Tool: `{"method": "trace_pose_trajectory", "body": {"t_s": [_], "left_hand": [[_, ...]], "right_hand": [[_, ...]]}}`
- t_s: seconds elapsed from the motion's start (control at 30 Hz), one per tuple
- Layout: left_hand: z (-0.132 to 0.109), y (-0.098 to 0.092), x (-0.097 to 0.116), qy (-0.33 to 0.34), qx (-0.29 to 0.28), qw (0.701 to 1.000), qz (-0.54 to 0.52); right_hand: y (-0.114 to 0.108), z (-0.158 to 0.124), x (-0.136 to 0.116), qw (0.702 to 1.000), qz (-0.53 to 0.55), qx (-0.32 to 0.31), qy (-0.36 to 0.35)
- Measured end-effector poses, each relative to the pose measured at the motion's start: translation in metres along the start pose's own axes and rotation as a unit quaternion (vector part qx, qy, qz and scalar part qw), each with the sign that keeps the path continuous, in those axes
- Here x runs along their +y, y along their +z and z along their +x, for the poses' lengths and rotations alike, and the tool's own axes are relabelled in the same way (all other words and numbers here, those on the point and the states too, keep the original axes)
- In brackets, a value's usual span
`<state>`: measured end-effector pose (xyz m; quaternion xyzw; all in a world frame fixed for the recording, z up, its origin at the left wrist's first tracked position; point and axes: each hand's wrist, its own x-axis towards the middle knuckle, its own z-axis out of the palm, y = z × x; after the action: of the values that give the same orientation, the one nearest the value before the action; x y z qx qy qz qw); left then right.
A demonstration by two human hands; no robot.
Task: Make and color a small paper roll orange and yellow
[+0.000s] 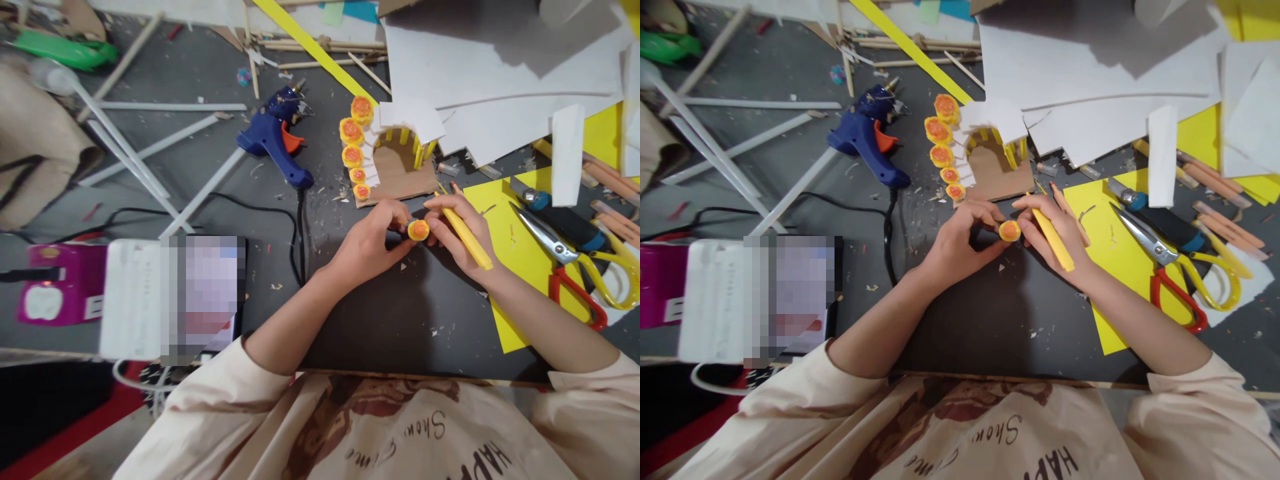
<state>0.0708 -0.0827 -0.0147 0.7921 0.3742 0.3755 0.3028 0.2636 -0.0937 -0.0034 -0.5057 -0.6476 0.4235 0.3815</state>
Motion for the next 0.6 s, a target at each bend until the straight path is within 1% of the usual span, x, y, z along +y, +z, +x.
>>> {"method": "trace_pose_trajectory", "body": {"t_s": [0.07,0.2,0.23,0.3,0.4,0.5,0.6], "left_hand": [[-0.0001,-0.0002,0.0022,-0.002,-0.017,1.0,-0.002],[0.0018,-0.0025,0.0048,0.008,-0.071,0.997,0.013],[0.0025,-0.0032,0.0048,0.013,-0.072,0.997,0.016],[0.0041,-0.0046,0.004,0.017,-0.056,0.998,0.03],[0.0057,-0.0062,0.0021,-0.003,-0.022,0.997,0.078],[0.0061,-0.0066,0.0012,-0.024,-0.023,0.994,0.105],[0.0057,-0.0058,0.0016,-0.025,-0.032,0.993,0.112]], "right_hand": [[-0.0002,-0.0002,0.0,1.0,-0.007,-0.001,-0.005],[-0.0002,-0.0006,-0.0003,1.0,-0.008,-0.003,0.002],[-0.0001,-0.0008,-0.0002,1.0,-0.004,-0.002,0.006],[-0.0003,-0.0014,0.0006,1.0,0.014,0.006,0.017],[-0.0007,-0.0023,0.0029,0.998,0.053,0.015,0.024],[-0.0011,-0.0026,0.0052,0.996,0.083,0.019,0.026],[-0.0022,-0.0015,0.0041,0.997,0.065,0.016,0.026]]}}
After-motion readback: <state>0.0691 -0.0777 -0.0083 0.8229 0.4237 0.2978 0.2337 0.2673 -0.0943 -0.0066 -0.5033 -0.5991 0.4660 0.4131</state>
